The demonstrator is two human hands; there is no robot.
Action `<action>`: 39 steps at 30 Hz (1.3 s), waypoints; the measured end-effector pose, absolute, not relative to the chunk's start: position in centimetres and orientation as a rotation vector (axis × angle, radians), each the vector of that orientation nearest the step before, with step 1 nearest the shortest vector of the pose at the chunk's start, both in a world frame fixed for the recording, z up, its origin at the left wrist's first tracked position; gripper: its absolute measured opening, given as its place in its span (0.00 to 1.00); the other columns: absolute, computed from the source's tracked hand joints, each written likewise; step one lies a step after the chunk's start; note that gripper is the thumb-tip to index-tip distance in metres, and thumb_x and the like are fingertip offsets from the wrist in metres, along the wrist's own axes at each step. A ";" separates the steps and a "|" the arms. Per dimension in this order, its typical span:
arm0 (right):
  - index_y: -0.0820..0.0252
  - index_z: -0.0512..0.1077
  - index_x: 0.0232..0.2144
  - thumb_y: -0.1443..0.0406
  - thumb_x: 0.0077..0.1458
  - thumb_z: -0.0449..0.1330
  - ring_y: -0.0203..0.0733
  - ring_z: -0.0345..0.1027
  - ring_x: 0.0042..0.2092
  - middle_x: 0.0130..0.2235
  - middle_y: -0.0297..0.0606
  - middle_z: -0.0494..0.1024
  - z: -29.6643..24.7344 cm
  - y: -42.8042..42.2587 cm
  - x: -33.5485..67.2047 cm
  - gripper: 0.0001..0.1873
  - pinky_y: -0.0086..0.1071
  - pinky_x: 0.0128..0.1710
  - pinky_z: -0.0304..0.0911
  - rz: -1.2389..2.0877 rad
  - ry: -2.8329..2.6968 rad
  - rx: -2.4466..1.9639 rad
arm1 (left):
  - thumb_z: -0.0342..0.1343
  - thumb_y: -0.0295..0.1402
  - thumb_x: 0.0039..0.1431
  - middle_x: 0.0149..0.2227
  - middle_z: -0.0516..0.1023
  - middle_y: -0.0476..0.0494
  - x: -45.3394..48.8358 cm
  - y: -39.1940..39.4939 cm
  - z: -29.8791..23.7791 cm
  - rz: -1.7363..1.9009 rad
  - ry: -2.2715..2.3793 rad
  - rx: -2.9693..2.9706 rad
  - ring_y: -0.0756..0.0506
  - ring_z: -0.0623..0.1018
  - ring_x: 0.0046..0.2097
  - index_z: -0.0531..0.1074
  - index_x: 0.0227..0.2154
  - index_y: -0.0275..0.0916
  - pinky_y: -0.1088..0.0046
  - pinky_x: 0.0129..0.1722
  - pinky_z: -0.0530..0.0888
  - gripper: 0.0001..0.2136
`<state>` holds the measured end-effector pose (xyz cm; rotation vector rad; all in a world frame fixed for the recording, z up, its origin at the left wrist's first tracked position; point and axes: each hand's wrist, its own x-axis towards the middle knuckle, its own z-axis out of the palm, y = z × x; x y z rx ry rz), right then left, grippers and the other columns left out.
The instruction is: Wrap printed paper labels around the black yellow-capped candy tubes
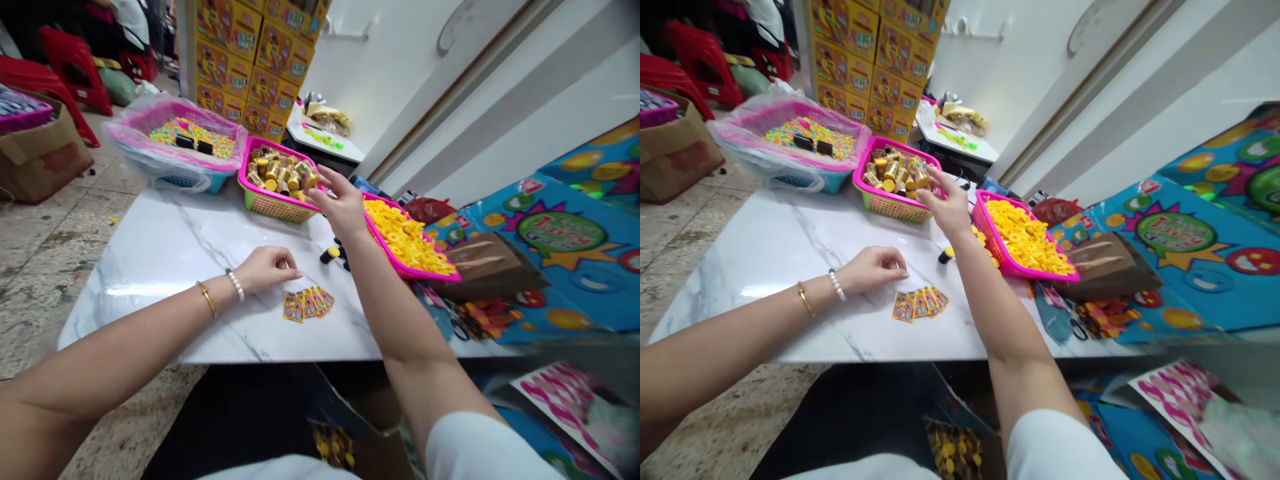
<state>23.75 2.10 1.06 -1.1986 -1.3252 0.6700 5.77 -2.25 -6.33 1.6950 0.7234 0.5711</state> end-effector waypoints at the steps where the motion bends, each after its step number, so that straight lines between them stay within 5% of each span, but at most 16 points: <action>1: 0.55 0.77 0.44 0.61 0.40 0.71 0.38 0.75 0.38 0.39 0.33 0.80 1.4 2.8 24.1 0.24 0.39 0.42 0.75 0.682 -1.350 -1.199 | 0.64 0.38 0.49 0.24 0.73 0.48 6.0 -2.7 -6.4 0.549 0.720 1.896 0.50 0.71 0.27 0.74 0.29 0.37 0.74 0.28 0.65 0.10; 9: 0.59 0.81 0.30 0.60 0.47 0.68 0.40 0.75 0.31 0.28 0.35 0.80 -3.9 -4.7 25.8 0.09 0.38 0.35 0.75 0.615 -1.261 -1.391 | 0.55 0.25 0.54 0.33 0.74 0.41 6.9 -4.6 -6.8 0.331 0.673 2.433 0.44 0.73 0.37 0.76 0.29 0.36 0.69 0.36 0.67 0.05; 14: 0.56 0.81 0.34 0.60 0.53 0.64 0.42 0.76 0.34 0.34 0.37 0.81 -6.1 -10.2 25.7 0.08 0.38 0.37 0.74 0.490 -1.243 -1.455 | 0.61 0.32 0.53 0.38 0.74 0.39 6.5 -4.4 -6.6 0.342 0.616 2.427 0.43 0.73 0.39 0.75 0.35 0.35 0.68 0.39 0.69 0.08; 19: 0.53 0.81 0.33 0.62 0.55 0.63 0.44 0.75 0.38 0.36 0.38 0.82 -6.8 -14.4 25.0 0.06 0.37 0.38 0.71 0.301 -1.389 -1.553 | 0.57 0.27 0.55 0.32 0.72 0.44 6.1 -3.8 -6.3 0.395 0.569 2.351 0.49 0.71 0.33 0.73 0.26 0.36 0.72 0.35 0.68 0.04; 25: 0.57 0.78 0.42 0.54 0.54 0.64 0.43 0.76 0.34 0.37 0.41 0.82 -6.9 -15.5 25.0 0.17 0.33 0.27 0.70 0.806 -1.108 -1.543 | 0.58 0.32 0.56 0.26 0.73 0.48 6.0 -3.6 -6.0 0.546 0.643 1.991 0.52 0.69 0.28 0.73 0.27 0.36 0.75 0.29 0.67 0.05; 29: 0.61 0.77 0.38 0.52 0.48 0.67 0.41 0.76 0.34 0.36 0.40 0.82 -6.0 -14.4 23.7 0.20 0.32 0.32 0.71 1.126 -1.149 -1.416 | 0.61 0.33 0.53 0.25 0.73 0.50 6.3 -4.2 -5.7 0.578 0.615 1.750 0.53 0.69 0.27 0.71 0.31 0.36 0.76 0.29 0.68 0.07; 35: 0.61 0.72 0.25 0.52 0.54 0.62 0.34 0.64 0.23 0.21 0.32 0.72 -6.2 -14.3 22.3 0.18 0.28 0.23 0.60 0.929 -1.177 -1.507 | 0.68 0.35 0.47 0.27 0.75 0.50 6.5 -4.0 -4.9 0.610 0.633 1.376 0.53 0.72 0.26 0.69 0.42 0.37 0.77 0.26 0.69 0.20; 39: 0.58 0.66 0.19 0.54 0.60 0.55 0.34 0.59 0.21 0.17 0.31 0.66 -7.2 -14.9 21.9 0.22 0.28 0.22 0.54 0.603 -1.308 -1.637 | 0.65 0.39 0.50 0.21 0.71 0.50 6.6 -4.3 -4.7 0.449 0.694 1.388 0.54 0.67 0.21 0.72 0.30 0.33 0.77 0.23 0.65 0.13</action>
